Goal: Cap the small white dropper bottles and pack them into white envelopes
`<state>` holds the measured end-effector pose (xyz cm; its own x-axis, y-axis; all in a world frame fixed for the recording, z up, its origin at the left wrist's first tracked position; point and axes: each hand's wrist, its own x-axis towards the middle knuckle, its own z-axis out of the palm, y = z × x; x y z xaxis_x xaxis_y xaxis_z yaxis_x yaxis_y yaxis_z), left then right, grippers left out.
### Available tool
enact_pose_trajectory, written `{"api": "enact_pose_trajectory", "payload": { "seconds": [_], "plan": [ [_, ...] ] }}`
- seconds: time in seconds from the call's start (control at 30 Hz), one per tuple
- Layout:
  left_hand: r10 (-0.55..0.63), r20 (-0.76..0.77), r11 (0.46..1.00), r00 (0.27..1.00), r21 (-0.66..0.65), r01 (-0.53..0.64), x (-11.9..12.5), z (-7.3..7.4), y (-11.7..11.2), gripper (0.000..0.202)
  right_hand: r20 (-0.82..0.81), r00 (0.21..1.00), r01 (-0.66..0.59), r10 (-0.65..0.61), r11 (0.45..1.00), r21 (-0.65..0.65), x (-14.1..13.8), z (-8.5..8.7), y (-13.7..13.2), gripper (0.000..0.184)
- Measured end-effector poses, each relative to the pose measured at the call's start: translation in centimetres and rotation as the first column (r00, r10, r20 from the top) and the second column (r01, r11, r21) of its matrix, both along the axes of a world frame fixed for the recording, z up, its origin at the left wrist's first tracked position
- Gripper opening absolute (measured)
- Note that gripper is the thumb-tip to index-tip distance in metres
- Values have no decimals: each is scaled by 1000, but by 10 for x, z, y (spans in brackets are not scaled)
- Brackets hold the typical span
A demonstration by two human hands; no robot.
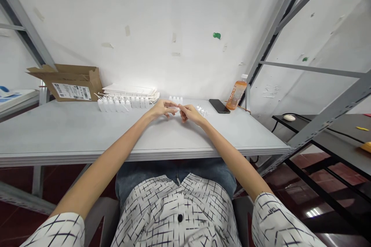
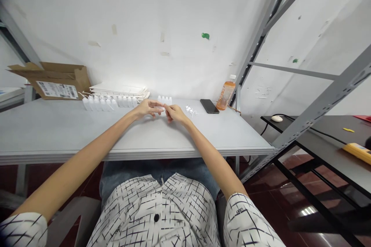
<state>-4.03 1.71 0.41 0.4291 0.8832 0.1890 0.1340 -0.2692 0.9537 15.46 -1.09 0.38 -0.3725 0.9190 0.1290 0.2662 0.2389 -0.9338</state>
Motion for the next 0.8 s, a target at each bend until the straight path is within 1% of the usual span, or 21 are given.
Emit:
{"api": "enact_pose_trajectory", "payload": {
  "seconds": [0.1, 0.23, 0.37, 0.43, 0.53, 0.63, 0.7, 0.8],
  "plan": [
    [21, 2, 999, 1000, 25, -21, 2, -1, 2, 54, 23, 999, 34, -34, 999, 18, 0, -1, 2, 55],
    [55, -21, 996, 998, 70, -53, 2, -4, 4, 54, 77, 987, 133, -142, 984, 115, 0, -4, 5, 44],
    [98, -47, 990, 994, 110, -93, 2, -3, 3, 47, 112, 986, 107, -127, 980, 167, -1, -4, 3, 28],
    [106, -65, 989, 992, 111, -98, 2, -2, 2, 43, 136, 985, 84, -110, 980, 183, -1, -3, 2, 24],
    [93, -92, 993, 991, 83, -86, 3, -1, -1, 41, 148, 984, 66, -98, 975, 210, 0, -3, 1, 21],
    [50, -102, 998, 993, 46, -46, 5, 0, -4, 39, 126, 986, 76, -108, 968, 239, 1, -3, 3, 15],
    [23, -93, 999, 995, 33, -20, 5, 0, -6, 39, 122, 985, 85, -121, 961, 262, 2, -3, 4, 10],
    [-3, -76, 1000, 997, 17, 5, 4, 0, -7, 42, 158, 976, 92, -148, 944, 316, 3, -4, 6, 6]
  ]
}}
